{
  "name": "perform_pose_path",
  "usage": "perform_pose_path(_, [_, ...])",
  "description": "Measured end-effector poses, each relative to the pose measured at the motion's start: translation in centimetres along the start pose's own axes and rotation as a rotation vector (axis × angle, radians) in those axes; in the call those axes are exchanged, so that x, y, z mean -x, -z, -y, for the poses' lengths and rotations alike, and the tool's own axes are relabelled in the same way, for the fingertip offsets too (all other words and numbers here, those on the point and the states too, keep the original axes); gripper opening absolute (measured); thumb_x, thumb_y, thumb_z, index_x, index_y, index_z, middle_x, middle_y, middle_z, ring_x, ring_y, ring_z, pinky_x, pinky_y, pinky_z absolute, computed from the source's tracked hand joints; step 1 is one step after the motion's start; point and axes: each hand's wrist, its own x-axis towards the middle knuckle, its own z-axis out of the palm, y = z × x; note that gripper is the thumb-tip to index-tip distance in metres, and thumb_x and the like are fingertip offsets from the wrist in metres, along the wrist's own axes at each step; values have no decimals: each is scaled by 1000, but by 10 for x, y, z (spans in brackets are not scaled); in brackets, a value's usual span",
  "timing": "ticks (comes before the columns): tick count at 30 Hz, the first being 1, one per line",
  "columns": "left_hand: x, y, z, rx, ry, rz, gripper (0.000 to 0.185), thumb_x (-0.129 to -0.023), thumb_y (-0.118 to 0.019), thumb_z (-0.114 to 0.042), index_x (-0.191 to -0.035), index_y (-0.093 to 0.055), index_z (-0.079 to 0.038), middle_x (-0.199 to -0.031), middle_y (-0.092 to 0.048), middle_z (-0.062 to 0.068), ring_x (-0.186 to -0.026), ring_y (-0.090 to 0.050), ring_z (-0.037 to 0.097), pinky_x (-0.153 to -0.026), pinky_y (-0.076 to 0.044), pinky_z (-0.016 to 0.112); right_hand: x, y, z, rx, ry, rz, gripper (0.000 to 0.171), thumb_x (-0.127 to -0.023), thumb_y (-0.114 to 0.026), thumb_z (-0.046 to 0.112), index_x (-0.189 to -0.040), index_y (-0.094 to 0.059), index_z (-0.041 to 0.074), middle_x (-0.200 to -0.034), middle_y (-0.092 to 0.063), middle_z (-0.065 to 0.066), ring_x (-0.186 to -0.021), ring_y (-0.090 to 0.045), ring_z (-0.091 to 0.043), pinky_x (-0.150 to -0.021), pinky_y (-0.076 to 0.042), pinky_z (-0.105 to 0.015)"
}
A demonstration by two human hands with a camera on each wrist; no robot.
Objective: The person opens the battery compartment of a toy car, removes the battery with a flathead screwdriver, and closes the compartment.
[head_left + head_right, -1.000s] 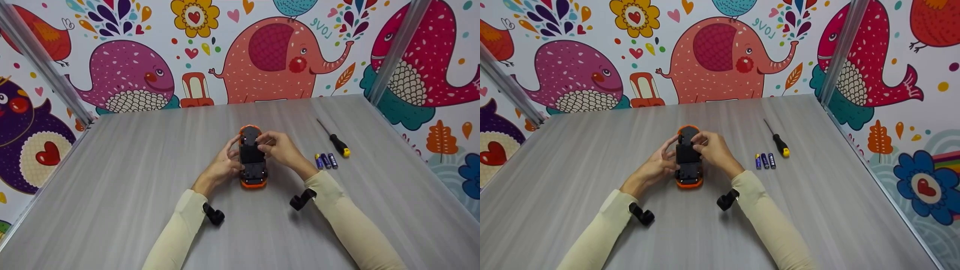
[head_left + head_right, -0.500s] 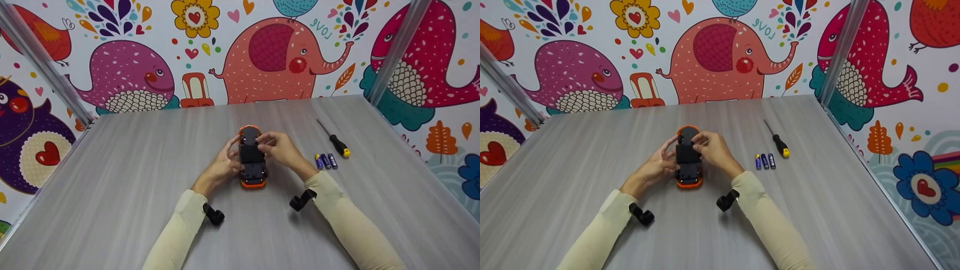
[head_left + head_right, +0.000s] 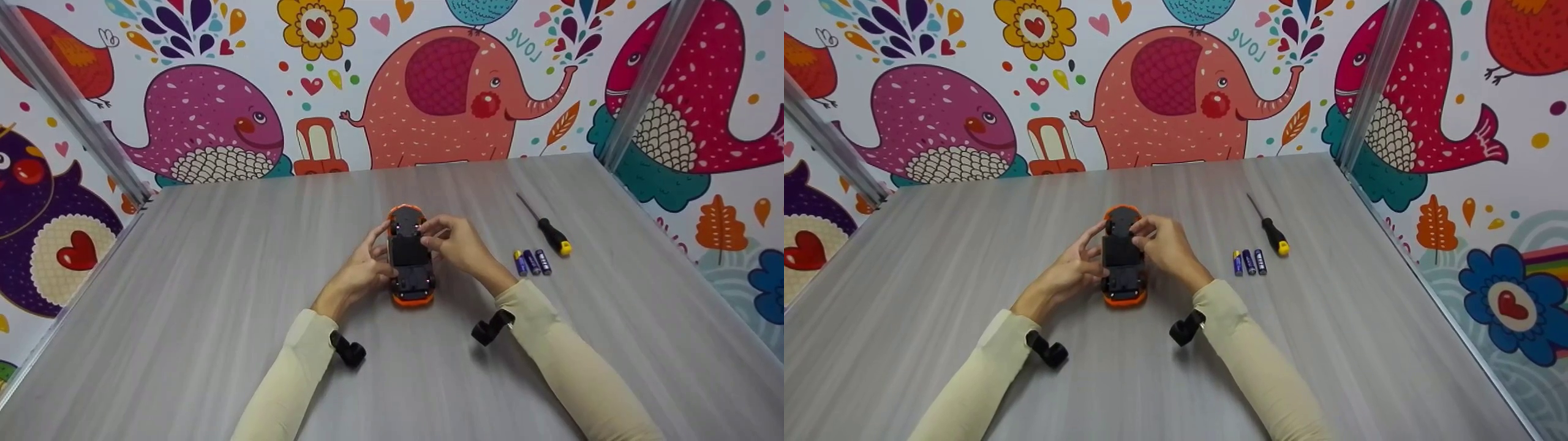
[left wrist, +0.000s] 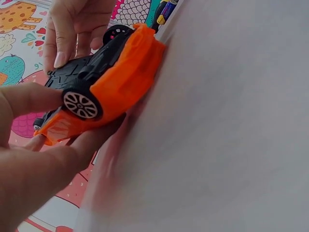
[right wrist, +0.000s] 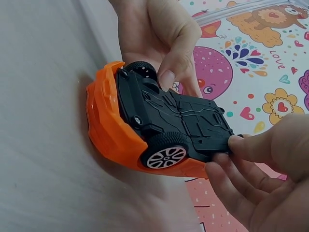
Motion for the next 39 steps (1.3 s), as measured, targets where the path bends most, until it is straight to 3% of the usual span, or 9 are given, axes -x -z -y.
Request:
perform_pose_path(7, [1, -1, -2, -13, 5, -8, 107, -71, -44, 29, -159, -20, -26, -151, -40, 24, -122, -55, 33, -88, -55, 37, -1, 5, -1, 1, 2, 33, 18, -96, -65, 5, -113, -70, 5, -107, -70, -15, -85, -66, -23, -72, -58, -36])
perform_pose_path(13, [2, -3, -2, -36, 3, -2, 105, -72, -45, 27, -159, -19, -26, -144, -46, 24, -110, -58, 27, -76, -54, 31, -1, 7, -3, -32, 10, 43, 17, -95, -64, 2, -111, -70, 4, -100, -69, -13, -77, -59, -13, -66, -51, -27])
perform_pose_path(19, [2, -2, -2, -26, 8, 9, 105, -72, -44, 28, -160, -19, -25, -147, -45, 24, -109, -59, 26, -77, -55, 32, -1, 6, -1, 12, -17, 25, 18, -95, -66, 6, -111, -72, 7, -102, -71, -12, -80, -62, -20, -63, -49, -25])
perform_pose_path(26, [2, -2, -3, -30, 26, 7, 105, -73, -45, 28, -160, -19, -26, -150, -43, 24, -115, -58, 29, -82, -55, 34, -1, 2, -1, 125, -44, -13, 21, -94, -70, 13, -114, -76, 12, -109, -74, -11, -89, -65, -21, -69, -49, -26])
perform_pose_path(32, [2, -2, -3, -6, 36, -3, 106, -73, -45, 29, -159, -20, -28, -150, -42, 23, -119, -57, 32, -89, -55, 40, -2, -1, -2, 110, -70, -16, 24, -92, -72, 13, -115, -76, 14, -111, -73, -12, -92, -66, -21, -70, -52, -26])
perform_pose_path(39, [2, -4, -4, -1, 27, -5, 106, -74, -44, 29, -159, -20, -28, -149, -42, 23, -118, -57, 32, -86, -55, 39, -3, 1, -4, 76, -53, -41, 24, -90, -74, 10, -114, -75, 11, -112, -71, -13, -100, -67, -27, -74, -54, -28])
